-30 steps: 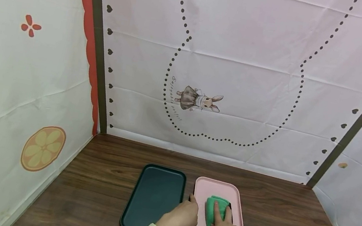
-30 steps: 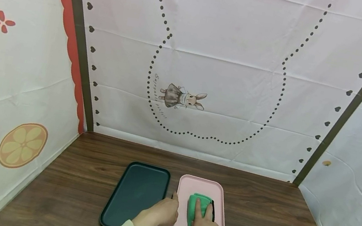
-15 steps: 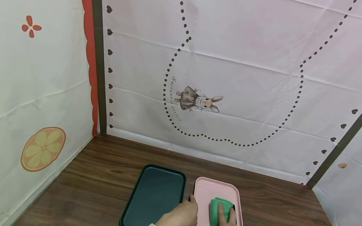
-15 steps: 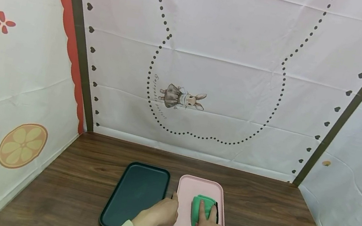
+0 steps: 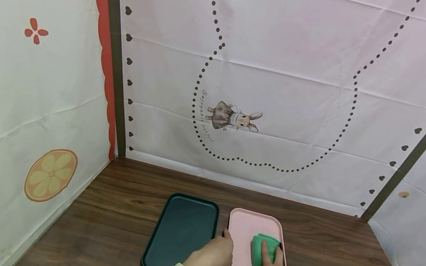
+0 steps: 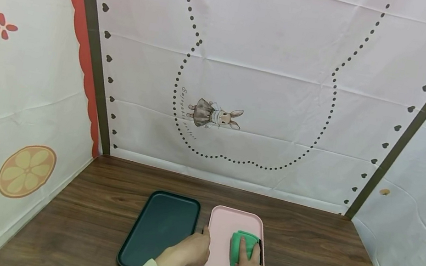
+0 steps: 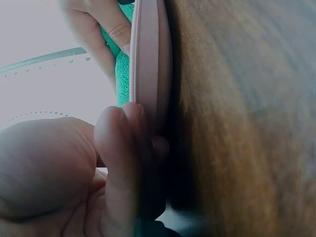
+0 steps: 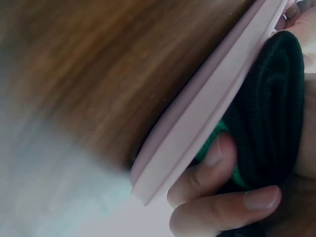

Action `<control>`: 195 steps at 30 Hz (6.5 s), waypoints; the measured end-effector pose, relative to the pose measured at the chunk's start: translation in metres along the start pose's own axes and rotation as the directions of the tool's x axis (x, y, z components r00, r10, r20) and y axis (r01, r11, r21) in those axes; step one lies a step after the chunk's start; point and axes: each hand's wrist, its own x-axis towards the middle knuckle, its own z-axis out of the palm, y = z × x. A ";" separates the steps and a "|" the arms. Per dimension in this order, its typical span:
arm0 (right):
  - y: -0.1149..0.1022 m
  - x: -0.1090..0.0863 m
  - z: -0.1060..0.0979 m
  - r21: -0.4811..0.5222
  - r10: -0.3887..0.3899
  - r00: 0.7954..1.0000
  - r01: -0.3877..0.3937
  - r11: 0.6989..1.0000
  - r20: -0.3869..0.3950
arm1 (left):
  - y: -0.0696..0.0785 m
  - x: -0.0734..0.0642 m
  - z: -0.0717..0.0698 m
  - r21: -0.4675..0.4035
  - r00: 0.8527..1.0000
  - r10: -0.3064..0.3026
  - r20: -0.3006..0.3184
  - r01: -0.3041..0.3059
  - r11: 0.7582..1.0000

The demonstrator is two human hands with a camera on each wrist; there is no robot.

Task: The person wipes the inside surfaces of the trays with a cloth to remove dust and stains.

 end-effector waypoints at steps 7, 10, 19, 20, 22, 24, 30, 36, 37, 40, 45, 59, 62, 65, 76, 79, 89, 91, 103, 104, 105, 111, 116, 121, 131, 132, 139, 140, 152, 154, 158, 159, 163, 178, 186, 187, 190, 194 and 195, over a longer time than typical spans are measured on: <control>0.003 0.000 0.000 -0.009 0.008 1.000 -0.008 1.000 0.021 | -0.001 0.001 0.000 0.014 1.000 0.003 -0.001 -0.003 1.000; 0.005 0.000 -0.001 -0.007 0.006 1.000 -0.006 1.000 0.015 | 0.000 0.000 -0.001 0.018 1.000 0.005 0.007 -0.005 1.000; 0.011 -0.003 -0.004 0.026 -0.003 1.000 0.002 1.000 0.021 | 0.000 -0.002 -0.001 0.040 1.000 0.016 -0.009 -0.015 0.999; 0.011 -0.003 -0.005 0.027 -0.001 1.000 0.001 1.000 0.025 | 0.000 -0.003 -0.001 0.037 1.000 0.015 -0.007 -0.015 0.999; 0.012 -0.003 -0.005 0.032 0.000 0.999 -0.001 0.999 0.034 | 0.000 -0.003 -0.002 0.038 1.000 0.014 -0.009 -0.014 0.999; 0.012 -0.003 -0.005 0.035 0.000 0.999 -0.002 0.999 0.035 | 0.000 -0.004 -0.002 0.038 1.000 0.013 -0.008 -0.013 0.999; 0.015 -0.003 -0.003 0.028 -0.016 1.000 0.016 0.999 0.010 | 0.001 -0.004 -0.002 0.047 1.000 0.003 -0.012 -0.002 0.999; 0.016 -0.001 -0.007 0.021 -0.051 0.999 0.050 0.999 0.002 | 0.001 -0.003 -0.001 0.036 1.000 0.000 0.005 0.000 0.999; 0.016 -0.001 -0.008 0.020 -0.054 0.999 0.054 0.998 0.003 | 0.001 -0.003 -0.001 0.028 1.000 -0.001 0.011 0.001 1.000; 0.015 0.000 -0.009 0.014 -0.064 0.998 0.064 0.998 0.004 | 0.001 -0.002 -0.001 0.018 1.000 -0.004 0.013 0.003 1.000; 0.016 0.000 -0.011 0.034 -0.071 0.997 0.071 0.997 0.012 | 0.001 -0.003 -0.001 0.012 1.000 -0.005 -0.002 0.005 1.000; 0.014 0.010 -0.018 0.026 -0.092 0.995 0.091 0.995 0.032 | 0.001 -0.005 0.000 0.005 1.000 -0.003 0.014 0.003 1.000; 0.014 0.013 -0.020 0.029 -0.089 0.995 0.087 0.996 0.048 | 0.002 -0.005 0.000 0.001 1.000 -0.006 0.001 0.006 1.000; 0.014 0.016 -0.022 0.036 -0.085 0.994 0.083 0.996 0.062 | 0.003 -0.005 0.001 -0.006 1.000 -0.012 -0.006 0.012 1.000; 0.014 0.026 -0.026 0.027 -0.103 0.993 0.101 0.994 0.050 | 0.003 -0.003 0.000 0.013 1.000 -0.009 -0.011 0.009 1.000; 0.014 0.029 -0.028 0.028 -0.107 0.993 0.105 0.994 0.050 | 0.003 -0.002 0.001 0.009 1.000 -0.009 -0.009 0.009 1.000; 0.013 0.043 -0.033 0.019 -0.096 0.992 0.095 0.995 0.082 | 0.003 -0.003 0.002 0.012 1.000 -0.001 -0.016 0.001 1.000; 0.012 0.045 -0.034 0.021 -0.094 0.992 0.092 0.996 0.087 | 0.003 -0.003 0.001 0.030 1.000 -0.001 -0.019 0.002 1.000; 0.012 0.055 -0.038 0.026 -0.083 0.991 0.080 0.996 0.109 | 0.003 -0.004 0.001 -0.011 1.000 -0.012 0.017 0.012 1.000; 0.012 0.056 -0.038 0.027 -0.081 0.990 0.079 0.997 0.111 | 0.003 -0.004 0.000 -0.007 1.000 -0.010 0.013 0.010 1.000; 0.012 0.056 -0.039 0.027 -0.081 0.990 0.078 0.997 0.112 | 0.003 -0.004 0.000 -0.004 1.000 -0.010 0.012 0.011 1.000; 0.012 0.061 -0.040 0.031 -0.085 0.990 0.082 0.996 0.111 | 0.004 -0.005 -0.001 0.009 1.000 -0.003 0.005 0.003 1.000; 0.013 0.065 -0.039 0.035 -0.095 0.989 0.092 0.995 0.110 | 0.003 -0.004 -0.001 0.016 1.000 -0.001 -0.005 0.002 1.000; 0.014 0.066 -0.040 0.045 -0.089 0.988 0.084 0.995 0.124 | 0.003 -0.002 0.000 0.010 1.000 -0.009 0.004 0.009 1.000; 0.009 0.067 -0.041 0.071 -0.062 0.988 0.052 0.996 0.143 | 0.003 -0.002 0.000 0.036 1.000 0.009 0.016 -0.009 0.999; 0.008 0.068 -0.041 0.069 -0.061 0.988 0.051 0.996 0.141 | 0.003 -0.002 0.000 0.044 1.000 0.007 0.014 -0.007 0.999; 0.008 0.068 -0.040 0.071 -0.069 0.988 0.060 0.996 0.139 | 0.003 0.002 0.001 0.066 1.000 -0.021 0.007 0.021 0.998; 0.007 0.069 -0.040 0.071 -0.070 0.988 0.060 0.996 0.139 | 0.003 0.002 0.001 0.075 1.000 -0.017 0.002 0.017 0.997; 0.005 0.070 -0.040 0.079 -0.078 0.989 0.068 0.995 0.128 | 0.002 0.001 -0.001 0.007 0.996 -0.024 0.083 0.023 1.000; 0.004 0.069 -0.039 0.080 -0.087 0.989 0.078 0.994 0.120 | 0.001 0.002 -0.001 -0.002 0.996 -0.027 0.090 0.027 1.000; 0.001 0.069 -0.039 0.081 -0.098 0.989 0.089 0.993 0.109 | 0.001 0.002 -0.001 -0.010 0.995 -0.030 0.096 0.031 0.999; 0.000 0.069 -0.039 0.083 -0.098 0.989 0.089 0.993 0.107 | 0.001 0.003 -0.001 -0.009 0.995 -0.033 0.098 0.034 0.999; -0.003 0.071 -0.038 0.080 -0.097 0.990 0.089 0.993 0.106 | 0.001 0.004 -0.002 -0.006 0.993 -0.045 0.107 0.046 0.999; -0.018 0.074 -0.037 0.060 -0.135 0.986 0.129 0.990 0.097 | 0.001 0.001 -0.003 -0.021 0.995 -0.025 0.099 0.027 0.999; -0.027 0.076 -0.036 0.089 -0.135 0.984 0.125 0.988 0.120 | 0.000 0.000 -0.002 -0.036 0.996 -0.004 0.085 0.008 0.999; -0.028 0.076 -0.037 0.087 -0.136 0.983 0.126 0.988 0.123 | 0.000 0.000 -0.002 -0.036 0.997 0.000 0.082 0.003 0.999; -0.031 0.078 -0.036 0.090 -0.134 0.983 0.123 0.988 0.128 | -0.001 0.000 -0.002 -0.032 0.997 0.011 0.078 -0.008 0.999; -0.034 0.080 -0.036 0.095 -0.128 0.983 0.116 0.989 0.130 | -0.001 0.000 -0.002 -0.033 0.997 0.017 0.079 -0.014 0.999; -0.035 0.080 -0.035 0.095 -0.126 0.983 0.114 0.989 0.132 | -0.001 0.000 -0.002 -0.036 0.997 0.015 0.082 -0.012 0.999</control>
